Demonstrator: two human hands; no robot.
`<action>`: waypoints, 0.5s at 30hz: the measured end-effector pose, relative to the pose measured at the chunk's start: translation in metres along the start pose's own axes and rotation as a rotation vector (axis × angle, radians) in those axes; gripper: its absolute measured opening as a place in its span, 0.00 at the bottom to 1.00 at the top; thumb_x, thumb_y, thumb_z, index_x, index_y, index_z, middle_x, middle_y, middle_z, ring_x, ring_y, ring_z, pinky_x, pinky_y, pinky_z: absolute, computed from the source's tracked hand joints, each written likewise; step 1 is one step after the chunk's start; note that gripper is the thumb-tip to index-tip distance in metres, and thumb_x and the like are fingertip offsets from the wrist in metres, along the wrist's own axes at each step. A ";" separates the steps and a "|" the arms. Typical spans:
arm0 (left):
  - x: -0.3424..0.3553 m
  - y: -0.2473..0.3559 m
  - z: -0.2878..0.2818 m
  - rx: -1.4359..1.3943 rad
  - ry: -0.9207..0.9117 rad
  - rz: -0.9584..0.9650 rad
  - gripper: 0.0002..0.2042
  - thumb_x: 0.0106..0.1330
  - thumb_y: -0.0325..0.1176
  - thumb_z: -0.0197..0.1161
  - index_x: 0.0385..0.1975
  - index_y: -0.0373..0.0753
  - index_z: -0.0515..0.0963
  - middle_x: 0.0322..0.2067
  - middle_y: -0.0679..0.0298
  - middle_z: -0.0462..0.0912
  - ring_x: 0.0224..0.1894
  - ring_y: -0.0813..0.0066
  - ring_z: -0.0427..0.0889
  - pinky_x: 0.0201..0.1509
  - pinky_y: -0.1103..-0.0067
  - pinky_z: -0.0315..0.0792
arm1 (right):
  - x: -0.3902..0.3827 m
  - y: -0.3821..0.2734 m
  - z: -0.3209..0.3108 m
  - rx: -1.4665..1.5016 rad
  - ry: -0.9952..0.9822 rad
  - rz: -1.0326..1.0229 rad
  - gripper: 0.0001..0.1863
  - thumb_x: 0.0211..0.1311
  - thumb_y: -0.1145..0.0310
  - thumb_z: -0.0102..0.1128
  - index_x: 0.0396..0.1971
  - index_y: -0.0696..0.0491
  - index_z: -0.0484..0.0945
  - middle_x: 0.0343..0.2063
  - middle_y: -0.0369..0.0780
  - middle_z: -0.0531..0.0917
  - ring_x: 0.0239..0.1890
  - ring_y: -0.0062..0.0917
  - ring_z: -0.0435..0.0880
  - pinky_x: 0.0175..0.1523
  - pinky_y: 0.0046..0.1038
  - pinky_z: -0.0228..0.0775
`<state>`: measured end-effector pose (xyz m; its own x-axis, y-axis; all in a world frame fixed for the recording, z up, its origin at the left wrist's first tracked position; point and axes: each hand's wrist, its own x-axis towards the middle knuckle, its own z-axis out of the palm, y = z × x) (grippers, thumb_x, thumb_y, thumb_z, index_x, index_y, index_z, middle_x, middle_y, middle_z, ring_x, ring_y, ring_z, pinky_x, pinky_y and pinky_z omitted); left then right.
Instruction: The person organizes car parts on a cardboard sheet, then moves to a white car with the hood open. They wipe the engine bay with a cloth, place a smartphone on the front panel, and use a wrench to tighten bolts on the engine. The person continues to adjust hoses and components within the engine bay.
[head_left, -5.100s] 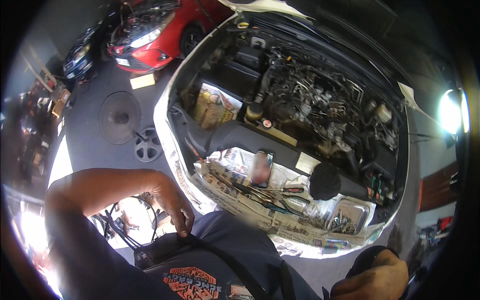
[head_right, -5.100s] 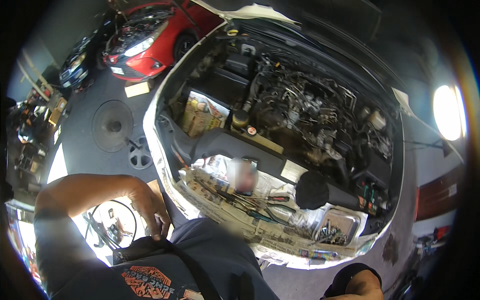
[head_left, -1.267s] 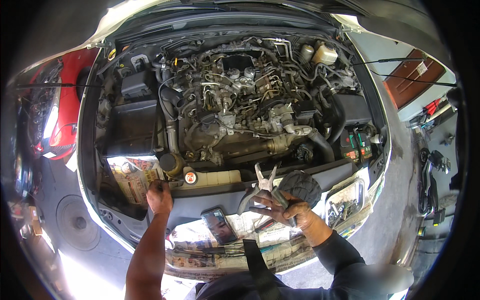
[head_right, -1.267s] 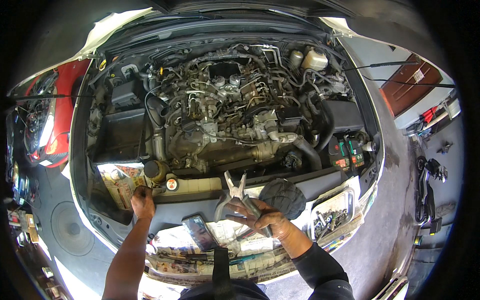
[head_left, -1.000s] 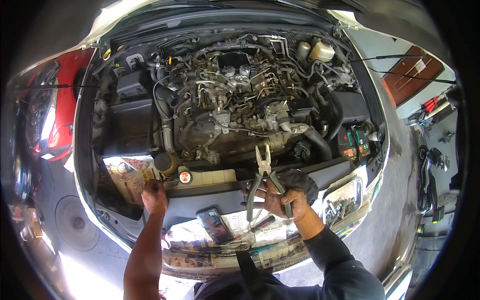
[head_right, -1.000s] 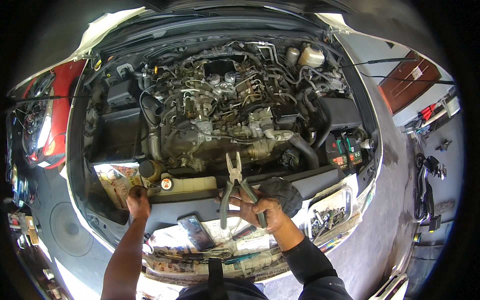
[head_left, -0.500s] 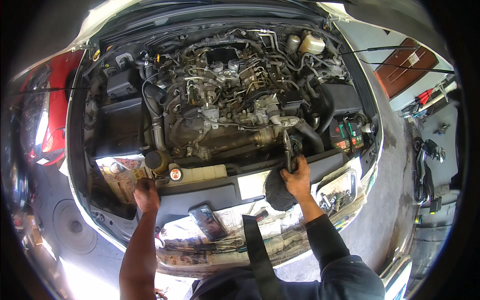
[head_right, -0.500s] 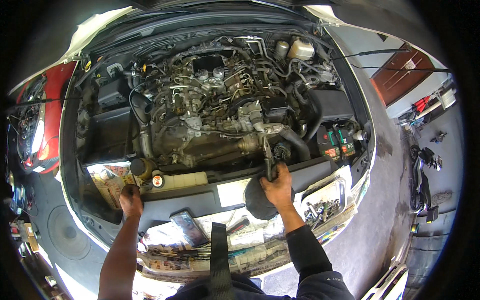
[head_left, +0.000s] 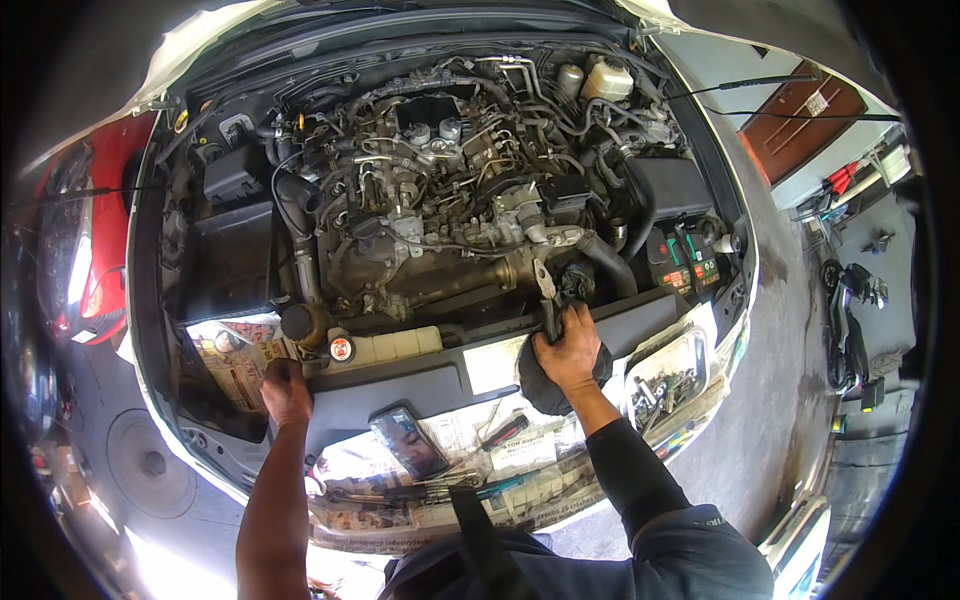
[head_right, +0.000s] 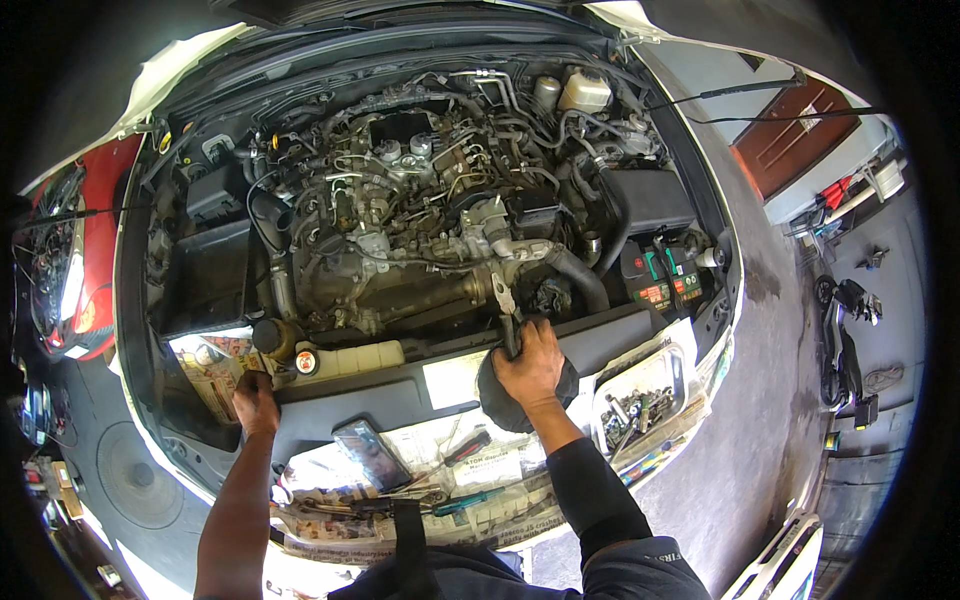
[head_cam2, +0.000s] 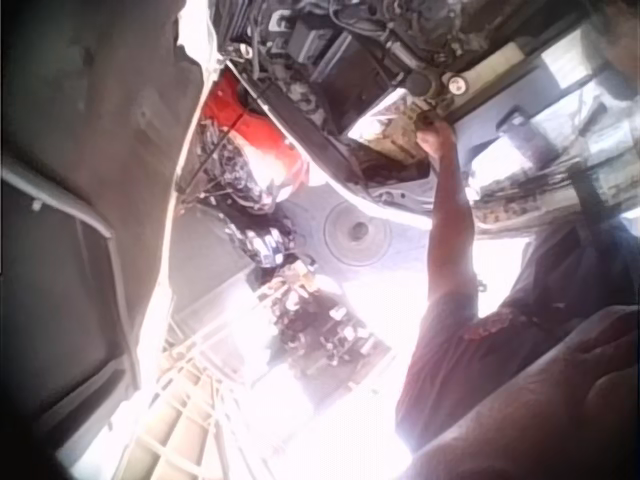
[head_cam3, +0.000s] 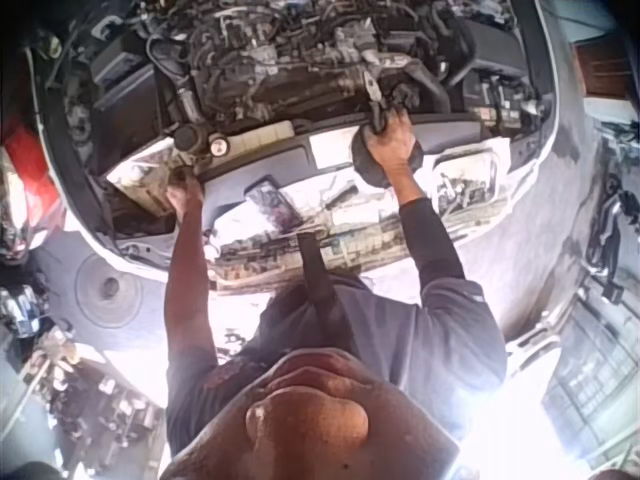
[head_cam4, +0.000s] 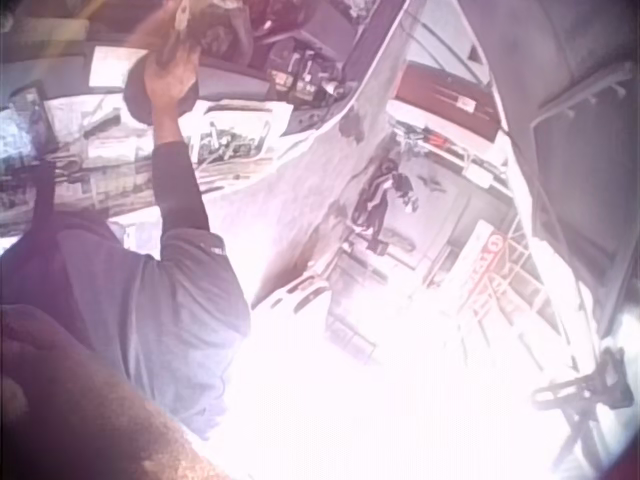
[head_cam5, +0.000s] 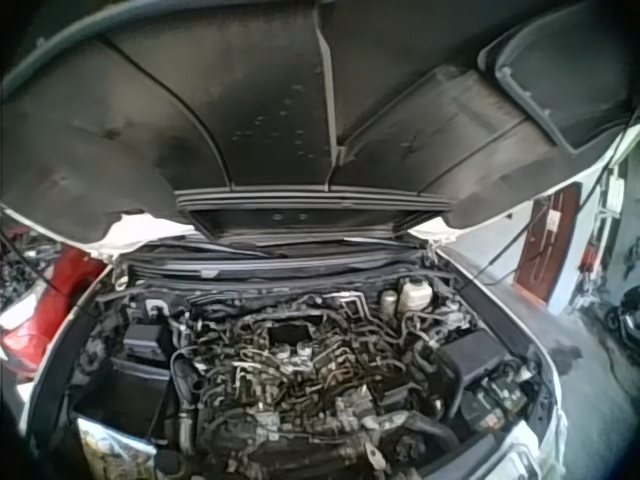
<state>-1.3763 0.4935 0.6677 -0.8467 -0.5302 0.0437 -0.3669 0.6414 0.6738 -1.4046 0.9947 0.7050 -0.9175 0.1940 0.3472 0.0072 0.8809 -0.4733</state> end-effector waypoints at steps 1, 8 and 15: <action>0.000 -0.001 0.000 0.004 0.005 0.001 0.15 0.73 0.41 0.64 0.39 0.33 0.88 0.39 0.44 0.92 0.44 0.41 0.91 0.53 0.58 0.81 | 0.000 0.000 0.000 -0.009 -0.014 0.020 0.25 0.47 0.63 0.76 0.45 0.58 0.81 0.49 0.52 0.82 0.49 0.57 0.84 0.52 0.53 0.79; 0.001 -0.007 0.005 0.029 0.042 0.004 0.15 0.73 0.41 0.64 0.40 0.34 0.89 0.39 0.43 0.92 0.44 0.42 0.92 0.53 0.58 0.82 | -0.001 -0.001 0.001 -0.031 0.008 0.018 0.27 0.47 0.61 0.76 0.46 0.58 0.80 0.50 0.52 0.82 0.50 0.56 0.84 0.53 0.52 0.79; -0.002 -0.001 0.003 -0.007 0.043 0.010 0.14 0.72 0.41 0.65 0.39 0.36 0.90 0.39 0.45 0.92 0.44 0.41 0.92 0.53 0.57 0.82 | -0.001 0.002 0.003 -0.015 0.009 0.022 0.25 0.46 0.61 0.78 0.43 0.56 0.81 0.47 0.53 0.82 0.49 0.57 0.84 0.53 0.56 0.80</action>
<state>-1.3759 0.4957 0.6647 -0.8327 -0.5475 0.0822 -0.3556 0.6428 0.6785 -1.4051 0.9949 0.7018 -0.9135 0.2172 0.3439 0.0336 0.8829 -0.4684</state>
